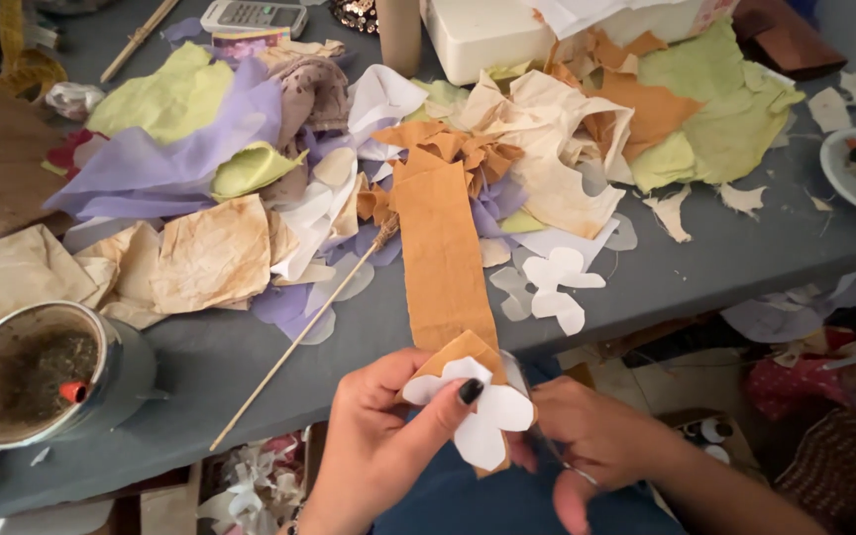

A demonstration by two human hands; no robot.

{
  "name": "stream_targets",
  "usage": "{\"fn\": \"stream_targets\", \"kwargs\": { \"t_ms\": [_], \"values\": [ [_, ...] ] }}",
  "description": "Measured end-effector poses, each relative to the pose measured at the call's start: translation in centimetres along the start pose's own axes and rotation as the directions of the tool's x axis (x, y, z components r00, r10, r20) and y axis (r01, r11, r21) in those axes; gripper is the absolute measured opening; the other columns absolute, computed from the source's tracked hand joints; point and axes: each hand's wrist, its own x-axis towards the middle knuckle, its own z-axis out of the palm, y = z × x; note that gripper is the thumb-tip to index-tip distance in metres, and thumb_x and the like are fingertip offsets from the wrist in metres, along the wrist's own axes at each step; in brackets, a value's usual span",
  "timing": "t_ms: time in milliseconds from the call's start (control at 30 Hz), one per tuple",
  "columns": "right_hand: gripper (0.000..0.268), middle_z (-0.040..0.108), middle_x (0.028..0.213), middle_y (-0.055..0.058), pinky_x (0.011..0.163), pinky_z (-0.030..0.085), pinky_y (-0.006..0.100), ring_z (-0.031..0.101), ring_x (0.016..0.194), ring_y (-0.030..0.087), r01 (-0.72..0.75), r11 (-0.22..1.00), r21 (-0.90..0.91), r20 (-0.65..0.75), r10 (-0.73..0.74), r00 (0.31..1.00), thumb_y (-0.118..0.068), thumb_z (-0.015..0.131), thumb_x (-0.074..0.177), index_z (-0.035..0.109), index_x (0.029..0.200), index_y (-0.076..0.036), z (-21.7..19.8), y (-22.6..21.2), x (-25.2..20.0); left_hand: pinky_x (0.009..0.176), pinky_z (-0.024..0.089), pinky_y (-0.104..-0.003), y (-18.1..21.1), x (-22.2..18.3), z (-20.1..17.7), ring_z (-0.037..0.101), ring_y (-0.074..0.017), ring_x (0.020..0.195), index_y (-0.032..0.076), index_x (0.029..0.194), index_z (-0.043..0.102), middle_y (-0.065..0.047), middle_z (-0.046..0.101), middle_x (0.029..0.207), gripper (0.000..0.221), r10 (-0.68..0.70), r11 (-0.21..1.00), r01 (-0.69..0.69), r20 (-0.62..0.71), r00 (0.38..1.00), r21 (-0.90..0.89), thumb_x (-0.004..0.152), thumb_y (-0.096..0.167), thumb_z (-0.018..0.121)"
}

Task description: Cutting fabric petals with scissors and assembling them into a flower on a stick using a hot glue gun.

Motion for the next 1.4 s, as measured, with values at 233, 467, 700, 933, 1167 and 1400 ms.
{"fn": "stream_targets", "kwargs": {
  "t_ms": [233,467,700,933,1167,1400],
  "values": [
    [0.097,0.063,0.097,0.010,0.069,0.051,0.040,0.065,0.080,0.030,0.031,0.978,-0.209,-0.106,-0.054,0.993,-0.090,0.023,0.093,0.059,0.110,-0.002,1.5,1.1,1.2,0.060,0.046,-0.024,-0.9,0.0,1.0,0.056,-0.0081,0.067,0.004,0.088,0.076,0.002,0.068,0.073,0.012,0.035,0.996,-0.041,-0.085,0.996,-0.074,0.091,0.016,0.076],
    [0.093,0.061,0.112,0.015,0.083,0.054,0.043,0.064,0.099,0.033,-0.015,0.959,-0.284,-0.212,-0.048,0.976,-0.088,0.023,0.093,0.059,0.109,-0.004,3.0,2.0,1.6,0.049,0.042,-0.024,-1.3,-0.3,1.8,0.051,-0.0064,0.058,0.009,0.081,0.075,0.004,0.064,0.066,0.018,0.063,0.997,-0.048,-0.250,0.966,0.065,0.088,0.026,0.078],
    [0.088,0.062,0.094,0.007,0.070,0.050,0.040,0.060,0.084,0.028,-0.065,0.962,-0.265,-0.269,-0.009,0.963,-0.092,0.020,0.091,0.058,0.087,-0.014,3.6,2.2,1.7,0.042,0.050,-0.024,-1.4,-0.4,1.9,0.063,-0.0092,0.051,0.006,0.088,0.075,0.000,0.068,0.066,0.019,0.066,0.998,-0.066,-0.258,0.964,0.007,0.090,0.025,0.073],
    [0.083,0.061,0.094,0.006,0.072,0.050,0.040,0.059,0.086,0.027,-0.068,0.953,-0.295,-0.324,-0.033,0.946,-0.091,0.025,0.090,0.057,0.084,-0.015,4.3,3.1,1.4,0.041,0.048,-0.024,-1.5,-0.4,2.1,0.060,-0.0075,0.051,0.006,0.085,0.074,0.001,0.067,0.065,0.016,0.082,0.997,-0.080,-0.293,0.953,0.017,0.089,0.022,0.073],
    [0.077,0.059,0.097,0.005,0.083,0.049,0.038,0.059,0.092,0.026,-0.062,0.955,-0.289,-0.385,-0.057,0.921,-0.089,0.035,0.089,0.058,0.083,-0.015,4.8,3.9,1.1,0.056,0.050,-0.024,-1.0,-0.5,2.2,0.060,-0.0071,0.065,0.008,0.091,0.076,0.004,0.069,0.074,0.019,0.134,0.991,-0.126,-0.302,0.944,0.045,0.092,0.026,0.070],
    [0.071,0.059,0.105,0.010,0.083,0.053,0.039,0.063,0.096,0.027,-0.023,0.957,-0.288,-0.389,-0.095,0.916,-0.082,0.040,0.092,0.058,0.095,-0.014,4.7,3.9,0.9,0.052,0.045,-0.024,-1.0,-0.6,2.2,0.053,-0.0065,0.061,0.009,0.086,0.073,0.005,0.063,0.069,0.017,0.126,0.992,-0.126,-0.295,0.947,0.018,0.092,0.024,0.070]
  ]
}}
